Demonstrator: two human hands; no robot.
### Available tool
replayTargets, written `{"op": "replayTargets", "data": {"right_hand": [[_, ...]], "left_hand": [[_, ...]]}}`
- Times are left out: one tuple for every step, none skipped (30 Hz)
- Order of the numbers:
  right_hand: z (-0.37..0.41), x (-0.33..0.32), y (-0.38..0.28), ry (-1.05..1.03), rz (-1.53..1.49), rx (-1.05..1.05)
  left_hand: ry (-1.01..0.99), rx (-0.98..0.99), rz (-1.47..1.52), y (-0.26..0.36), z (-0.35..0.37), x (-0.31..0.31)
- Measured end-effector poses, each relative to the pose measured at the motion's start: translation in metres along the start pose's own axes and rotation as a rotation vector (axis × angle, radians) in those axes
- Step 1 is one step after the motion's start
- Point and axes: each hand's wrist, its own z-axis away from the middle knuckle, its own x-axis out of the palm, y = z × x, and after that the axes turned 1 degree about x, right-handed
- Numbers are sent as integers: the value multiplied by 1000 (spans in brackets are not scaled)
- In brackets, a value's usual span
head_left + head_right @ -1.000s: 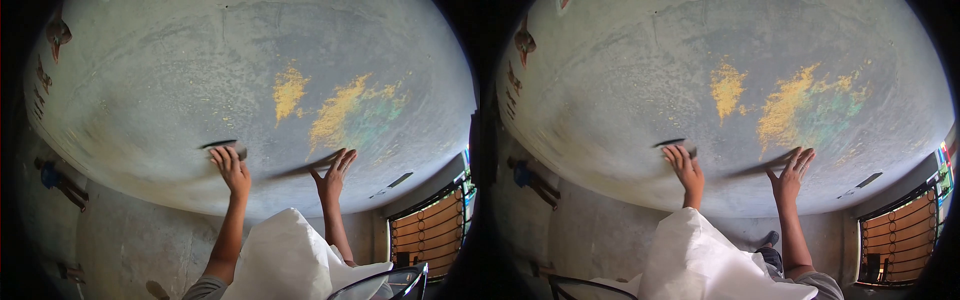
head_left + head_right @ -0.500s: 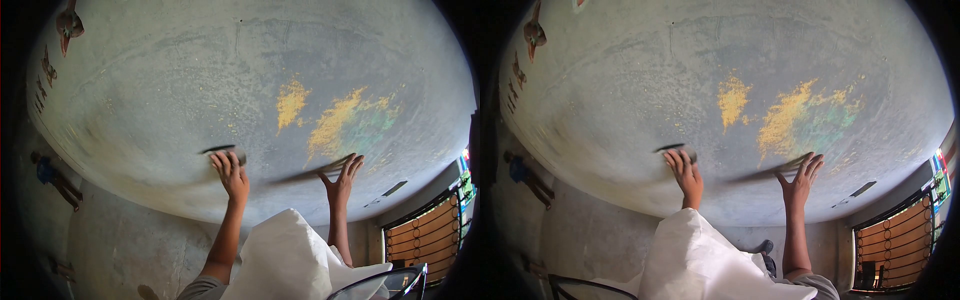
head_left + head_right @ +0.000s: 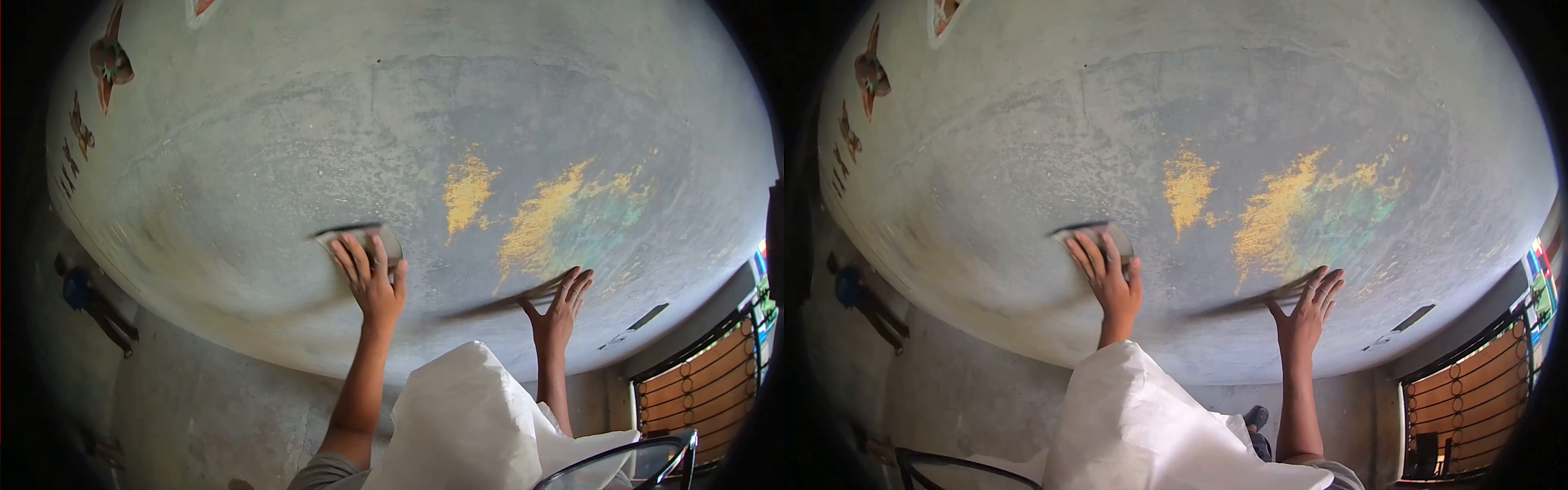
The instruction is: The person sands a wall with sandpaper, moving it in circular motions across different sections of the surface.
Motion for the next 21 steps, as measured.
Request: {"op": "replayTargets", "data": {"right_hand": [[0, -2, -1, -15, 14, 8], [0, -2, -2, -30, 27, 16], [-1, -1, -2, -25, 21, 29], [-2, 0, 0, -26, 30, 28], [-1, 1, 1, -33, 40, 26], [0, 1, 1, -46, 39, 37], [0, 0, 0, -33, 38, 30], [-1, 0, -2, -18, 37, 21], [0, -1, -4, -15, 53, 24], [2, -2, -4, -17, 58, 22], [2, -2, -3, -13, 50, 17], [1, -2, -3, -9, 41, 9], [0, -2, -3, -4, 43, -1], [1, -2, -2, 2, 36, 2], [1, -2, -3, 5, 27, 7], [0, -2, -4, 7, 27, 3], [0, -2, -4, 12, 27, -3], [1, -2, -3, 19, 28, -6], [1, -2, -3, 21, 30, 1], [1, -1, -2, 16, 26, 0], [1, -1, 0, 12, 24, 3]], "left_hand": [[-12, -22, 54, 2, 18, 9], [-13, -5, 58, 2, 31, 11], [-53, 7, 73, 3, 39, 10], [-95, 15, 86, 1, 45, 9], [-122, 12, 138, -6, 47, 9], [-138, 14, 135, -8, 42, 5], [-145, 31, 107, -8, 30, 1], [-149, 45, 81, -7, 16, -3], [-94, 68, 71, -7, -1, -7], [-95, 63, 73, -7, -21, -13], [-74, 95, 45, -8, -42, -19], [-50, 125, 15, -8, -55, -24], [-41, 117, 15, -6, -62, -26], [-35, 103, 7, -3, -67, -27], [-32, 90, -3, -2, -69, -28], [-28, 88, -4, 0, -64, -27], [-49, 67, 24, 3, -51, -24], [-71, 49, 55, 3, -38, -21], [-83, 47, 75, 0, -23, -16], [-89, 51, 83, -3, -10, -11], [-93, 44, 98, -4, -3, -12]]}}
